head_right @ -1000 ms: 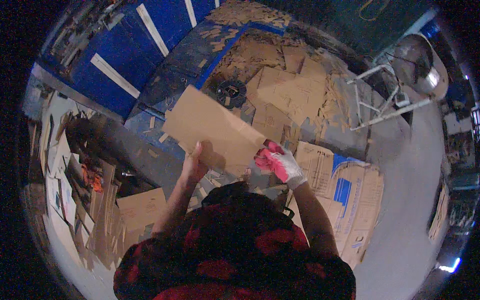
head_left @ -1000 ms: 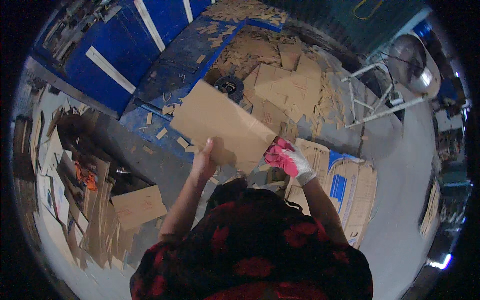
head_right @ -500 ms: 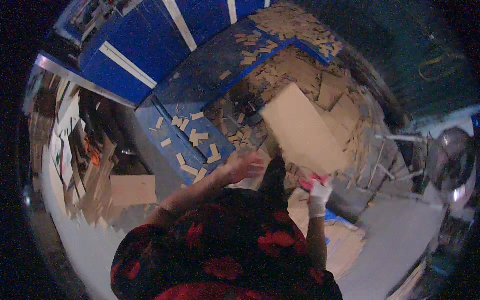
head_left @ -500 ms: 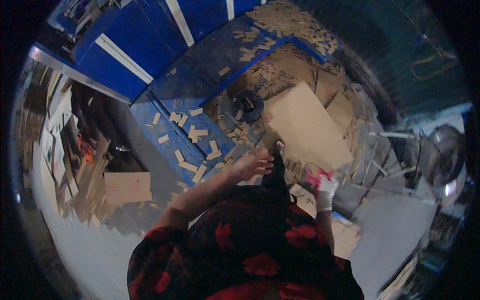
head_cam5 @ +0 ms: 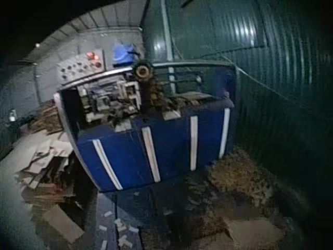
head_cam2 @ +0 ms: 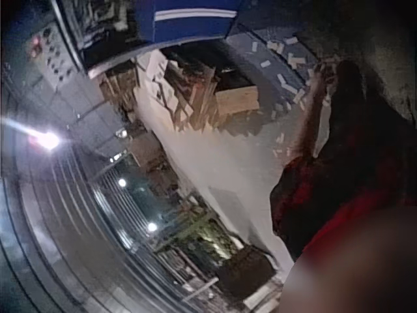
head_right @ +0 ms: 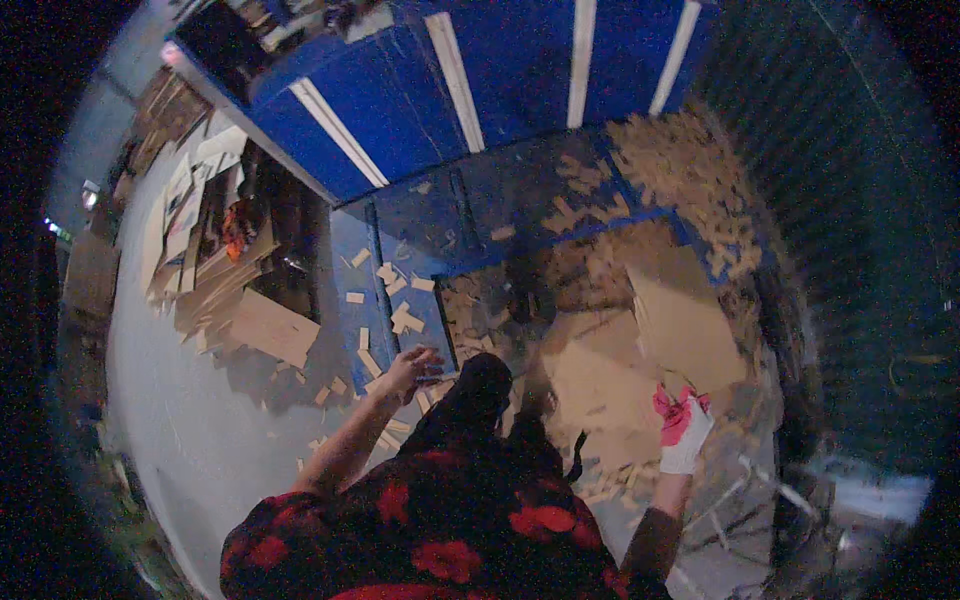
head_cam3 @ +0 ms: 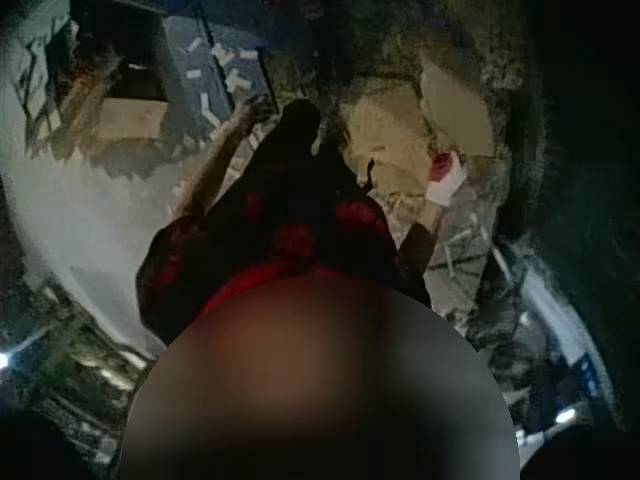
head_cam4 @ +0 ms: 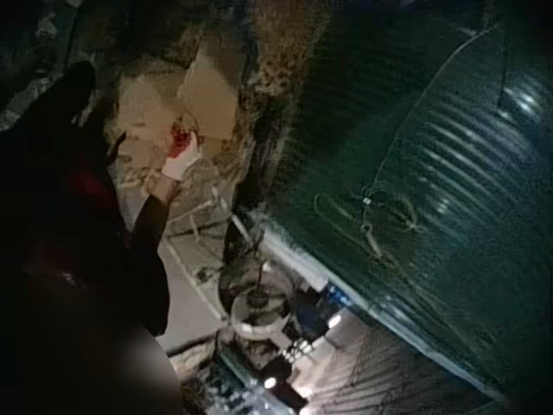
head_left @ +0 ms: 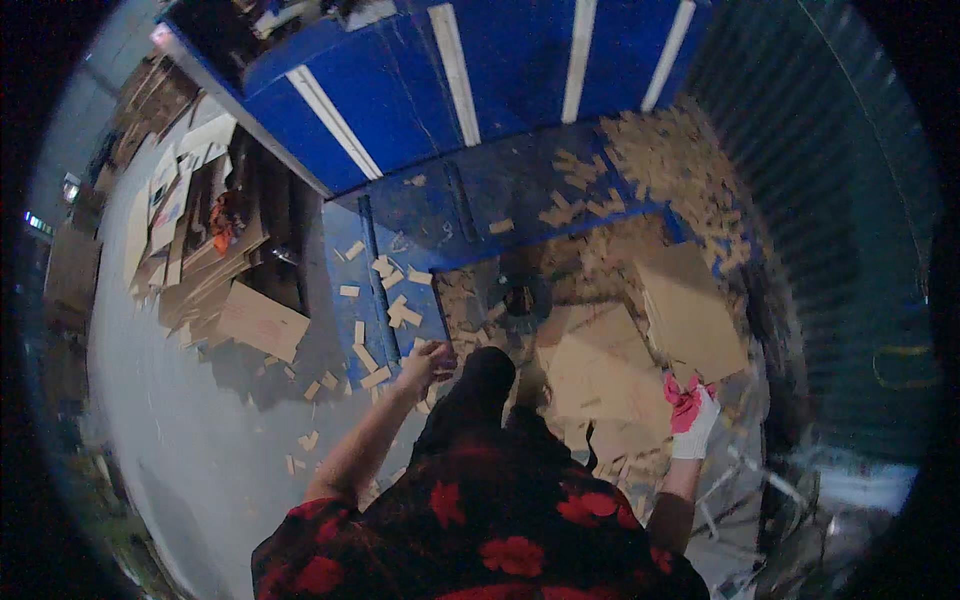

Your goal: The person repeatedly places flat cardboard sheets onto a machine, folds the flaps, and removes the formed boxes. The person then stacks the finished boxes and briefly adjusts the machine controls.

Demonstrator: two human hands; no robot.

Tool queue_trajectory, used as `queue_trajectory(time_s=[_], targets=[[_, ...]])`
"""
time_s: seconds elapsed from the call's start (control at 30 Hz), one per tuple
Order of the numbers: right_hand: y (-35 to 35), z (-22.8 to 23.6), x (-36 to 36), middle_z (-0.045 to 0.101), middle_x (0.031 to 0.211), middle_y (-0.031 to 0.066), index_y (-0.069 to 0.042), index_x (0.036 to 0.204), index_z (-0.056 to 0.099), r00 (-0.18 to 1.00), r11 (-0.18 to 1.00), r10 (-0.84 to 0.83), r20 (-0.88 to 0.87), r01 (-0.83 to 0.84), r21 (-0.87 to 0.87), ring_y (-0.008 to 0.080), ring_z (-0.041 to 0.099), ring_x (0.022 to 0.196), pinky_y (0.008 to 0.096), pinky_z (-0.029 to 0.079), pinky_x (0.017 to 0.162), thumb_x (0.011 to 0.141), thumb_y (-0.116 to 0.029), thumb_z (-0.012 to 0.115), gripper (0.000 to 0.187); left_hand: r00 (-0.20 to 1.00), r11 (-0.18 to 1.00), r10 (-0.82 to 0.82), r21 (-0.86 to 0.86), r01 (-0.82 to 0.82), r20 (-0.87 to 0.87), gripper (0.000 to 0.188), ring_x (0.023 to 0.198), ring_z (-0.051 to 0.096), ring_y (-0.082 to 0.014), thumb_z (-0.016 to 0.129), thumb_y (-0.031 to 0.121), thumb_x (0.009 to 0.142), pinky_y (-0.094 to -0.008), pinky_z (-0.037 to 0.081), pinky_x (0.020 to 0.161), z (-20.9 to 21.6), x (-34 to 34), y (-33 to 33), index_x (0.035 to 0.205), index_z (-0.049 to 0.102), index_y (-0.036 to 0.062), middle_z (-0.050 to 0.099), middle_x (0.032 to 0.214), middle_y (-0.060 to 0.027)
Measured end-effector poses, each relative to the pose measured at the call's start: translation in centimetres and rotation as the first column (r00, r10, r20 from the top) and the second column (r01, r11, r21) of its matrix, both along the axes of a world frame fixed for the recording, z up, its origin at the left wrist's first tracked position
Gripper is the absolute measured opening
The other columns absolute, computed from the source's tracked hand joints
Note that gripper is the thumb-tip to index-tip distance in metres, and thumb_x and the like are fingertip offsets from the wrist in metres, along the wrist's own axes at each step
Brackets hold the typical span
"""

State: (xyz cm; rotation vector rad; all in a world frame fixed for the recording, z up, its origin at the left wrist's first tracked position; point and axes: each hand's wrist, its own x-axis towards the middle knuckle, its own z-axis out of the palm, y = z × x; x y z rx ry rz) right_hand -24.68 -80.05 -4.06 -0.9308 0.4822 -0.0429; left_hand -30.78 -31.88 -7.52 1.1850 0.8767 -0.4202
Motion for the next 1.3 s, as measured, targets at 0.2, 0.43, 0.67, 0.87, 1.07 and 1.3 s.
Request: queue_trajectory(time_s=[0.2,0.43,0.67,0.87,1.07,1.3], targets=[[4.5,-2.4,8.0,0.059,0.111,0.0226,0.0,0.11,0.052,0.969,0.861,0.139,-0.204,-0.017,0.508,0.0357,0.062,0.088,0.0404,0.056,0.074,0.09,-0.014,0.052,0.024,1.0,0.997,0.018,0.078,-0.019,0.015,0.037,0.083,0.061,-0.019,0.055,0.032,0.094,-0.0375,0.05,0.077,-2.6,-0.9,0.2,0.118,0.053,0.005,0.062,0.101,-0.006],[9.9,-2.6,18.2,0.057,0.114,0.0214,-0.008,0.11,0.056,0.916,0.806,0.273,-0.293,-0.052,0.589,0.0354,0.059,0.1,0.0406,0.054,0.074,0.089,-0.019,0.053,0.024,0.987,0.97,0.161,-0.188,-0.157,0.007,0.024,0.068,0.058,-0.0179,0.058,0.025,0.091,-0.0316,0.048,0.056,-9.6,3.7,1.6,0.104,0.055,0.005,0.059,0.084,-0.0052],[19.0,-1.2,32.9,0.057,0.113,0.0183,-0.003,0.12,0.05,0.788,0.661,0.616,0.019,-0.53,0.531,0.04,0.058,0.101,0.0459,0.056,0.076,0.087,-0.008,0.054,0.034,0.978,0.978,0.209,0.02,-0.21,0.027,0.025,0.065,0.059,-0.0161,0.056,0.02,0.092,-0.0305,0.048,0.053,-9.5,15.8,3.5,0.109,0.056,0.0018,0.062,0.088,-0.0085],[29.7,3.4,46.4,0.057,0.115,0.0173,-0.005,0.123,0.049,0.679,0.56,0.721,0.141,-0.69,0.459,0.0399,0.059,0.1,0.047,0.053,0.077,0.086,-0.01,0.056,0.037,0.921,0.919,0.38,0.082,-0.387,0.083,0.025,0.076,0.062,-0.0156,0.057,0.024,0.092,-0.0318,0.051,0.063,0.6,22.4,10.5,0.107,0.058,0.0041,0.063,0.089,-0.0062],[36.7,3.9,52.0,0.057,0.114,0.0171,-0.008,0.119,0.051,0.699,0.507,0.65,0.299,-0.691,0.515,0.0371,0.061,0.096,0.0469,0.054,0.072,0.087,-0.007,0.054,0.032,0.925,0.893,0.329,0.257,-0.37,0.189,0.028,0.08,0.06,-0.0141,0.057,0.031,0.093,-0.0289,0.049,0.07,12.5,30.2,18.3,0.108,0.056,0.0075,0.062,0.092,-0.0032],[48.3,10.2,58.1,0.057,0.111,0.0173,-0.007,0.12,0.048,0.733,0.615,0.645,0.216,-0.666,0.421,0.0404,0.061,0.093,0.0533,0.057,0.072,0.088,-0.003,0.049,0.032,0.9,0.892,0.056,0.383,-0.24,0.433,0.031,0.086,0.062,-0.0154,0.054,0.027,0.095,-0.0308,0.05,0.076,19.3,44.7,21.0,0.117,0.056,0.0055,0.064,0.102,-0.0078]])
